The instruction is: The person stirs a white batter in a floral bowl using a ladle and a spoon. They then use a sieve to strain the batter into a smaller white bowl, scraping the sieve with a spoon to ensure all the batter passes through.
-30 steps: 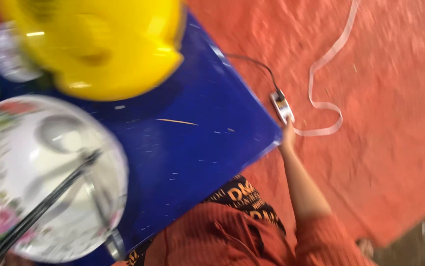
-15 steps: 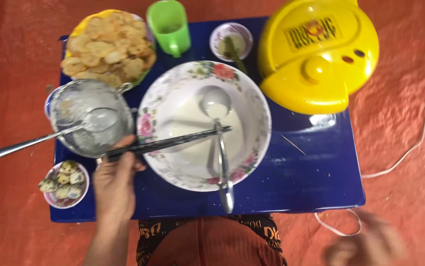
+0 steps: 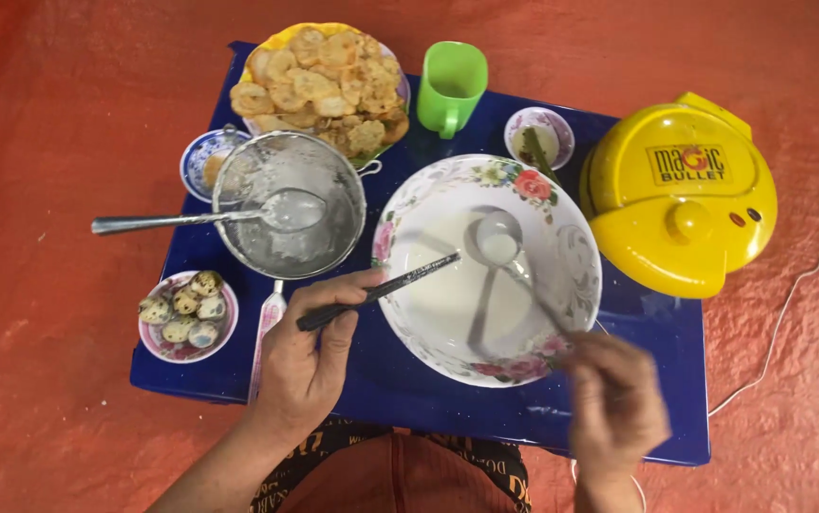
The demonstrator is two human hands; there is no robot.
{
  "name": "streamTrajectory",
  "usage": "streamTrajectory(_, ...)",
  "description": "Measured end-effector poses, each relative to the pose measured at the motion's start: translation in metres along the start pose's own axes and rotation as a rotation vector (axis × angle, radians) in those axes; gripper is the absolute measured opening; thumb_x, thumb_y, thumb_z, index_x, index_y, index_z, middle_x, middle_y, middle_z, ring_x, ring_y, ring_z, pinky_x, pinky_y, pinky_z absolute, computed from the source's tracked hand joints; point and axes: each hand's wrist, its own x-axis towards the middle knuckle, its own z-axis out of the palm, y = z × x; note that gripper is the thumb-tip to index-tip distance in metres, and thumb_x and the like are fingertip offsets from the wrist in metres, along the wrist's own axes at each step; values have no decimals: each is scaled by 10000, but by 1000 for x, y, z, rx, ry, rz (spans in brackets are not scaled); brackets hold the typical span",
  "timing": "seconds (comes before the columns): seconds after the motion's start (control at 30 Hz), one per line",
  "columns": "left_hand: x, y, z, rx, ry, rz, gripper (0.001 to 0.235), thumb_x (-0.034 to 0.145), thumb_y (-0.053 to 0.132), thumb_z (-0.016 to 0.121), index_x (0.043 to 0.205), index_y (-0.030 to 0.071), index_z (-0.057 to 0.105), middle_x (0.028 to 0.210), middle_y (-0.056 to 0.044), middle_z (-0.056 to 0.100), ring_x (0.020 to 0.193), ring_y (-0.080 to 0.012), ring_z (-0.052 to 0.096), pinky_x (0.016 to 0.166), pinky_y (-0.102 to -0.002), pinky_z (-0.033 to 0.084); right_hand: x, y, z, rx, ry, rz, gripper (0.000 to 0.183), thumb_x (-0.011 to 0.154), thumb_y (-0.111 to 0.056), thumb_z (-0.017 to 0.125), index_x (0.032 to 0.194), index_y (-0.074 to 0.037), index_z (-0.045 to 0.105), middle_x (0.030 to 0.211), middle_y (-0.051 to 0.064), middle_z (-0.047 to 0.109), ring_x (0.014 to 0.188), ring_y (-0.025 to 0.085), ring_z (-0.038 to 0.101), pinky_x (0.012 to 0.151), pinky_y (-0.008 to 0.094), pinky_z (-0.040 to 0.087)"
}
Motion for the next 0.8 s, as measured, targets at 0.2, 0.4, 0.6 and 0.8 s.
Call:
streamTrajectory(0.2,7,-2,0,55,-41,43,194,1097,211,441,1210,85,536,1309,-170,685,1280,-321,690,1094,-372,570,70,0,12,319,181,74,246,1138,-7,411,1382,-29,387,1148,229,596,982,285,645,723,354,607)
streamTrajectory(0.4,15,-3,18,19,65,170,116,1039,72,527,1089,-6,597,1124,-218,736,1124,-417,718,911,-521,603,102,-5,38,246,-26,-100,353,1121,-296,421,1259,28,437,982,196,662,693,211,672,643,328,590)
streamTrajectory(0.6,15,5,8,118,58,213,105,1024,76,561,1072,-7,606,1083,-203,742,1072,-419,739,894,-505,608,99,-10,32,-76,-79,-269,210,1133,-211,446,1157,-4,472,997,145,697,696,273,715,667,383,591)
streamTrajectory(0.8,9,11,-4,170,87,195,133,1030,92,547,1101,-8,599,1058,-190,756,1039,-383,754,877,-475,622,86,-21,31,26,-248,-484,162,1064,-155,451,1105,-21,533,1016,133,727,830,325,770,696,388,613)
